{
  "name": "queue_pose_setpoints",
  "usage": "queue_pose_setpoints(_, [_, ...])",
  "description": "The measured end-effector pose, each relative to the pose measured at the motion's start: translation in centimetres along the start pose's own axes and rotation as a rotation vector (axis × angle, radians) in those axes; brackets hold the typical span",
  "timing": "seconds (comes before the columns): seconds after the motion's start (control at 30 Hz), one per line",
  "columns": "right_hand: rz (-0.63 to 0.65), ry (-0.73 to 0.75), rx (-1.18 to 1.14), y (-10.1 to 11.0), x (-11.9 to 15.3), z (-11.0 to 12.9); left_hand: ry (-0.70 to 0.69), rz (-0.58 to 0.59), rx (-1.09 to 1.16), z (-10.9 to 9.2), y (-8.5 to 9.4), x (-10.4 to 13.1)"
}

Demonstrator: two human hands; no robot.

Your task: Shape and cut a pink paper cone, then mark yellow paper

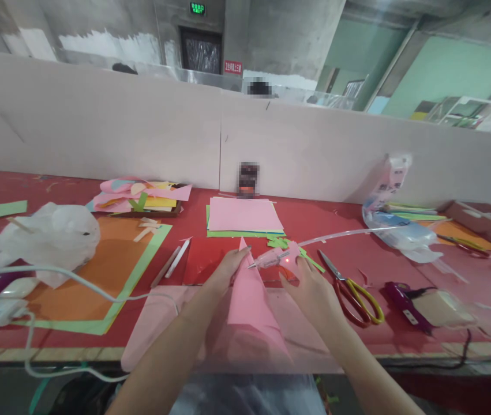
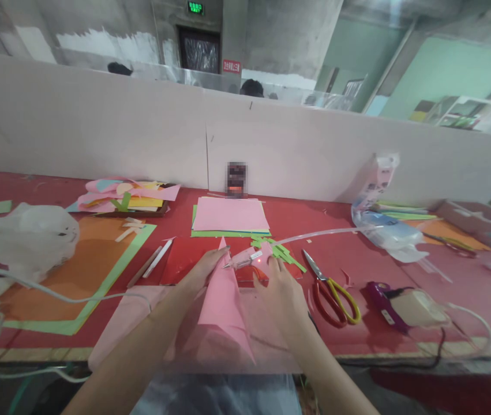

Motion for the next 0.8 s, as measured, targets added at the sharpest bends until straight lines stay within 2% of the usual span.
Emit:
queue_pose_setpoints(0.13, [-0.069, -0.08, -0.06, 0.8, -0.7, -2.3, 0.009, 0.063, -0.007, -0.2, -0.7, 0.5])
queue_pose_setpoints(0.33, [-0.096, -0.329, -0.161, 0.2, -3.1, -9.2, -0.008, 0.071, -0.022, -0.9, -1.0, 1.5])
queue_pose_setpoints(0.47, [-0.057, -0.437, -0.218, -2.0, -4.1, -13.0, -0.021, 0.067, -0.07, -0.9, -0.9, 1.5])
queue_pose_setpoints(0.67, [0.043, -0.431, -0.183, -5.9, -5.5, -16.6, -0.054, 0.053, -0.073, -0.9, -0.6, 1.0])
queue_pose_setpoints(0.8, [0.14, -0.493, -0.18, -8.3, -6.3, -19.0, -0.05, 0.047, -0.105, -1.0, -0.7, 1.2])
Point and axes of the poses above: each hand's wrist, its own x-axis away from the middle knuckle, its own y-axis out of the back of the hand, z = x × y, the point moved 8 cm from there along -x, towards the middle knuckle, and after that the axes turned 14 degrees about y, right-handed, at the moved point
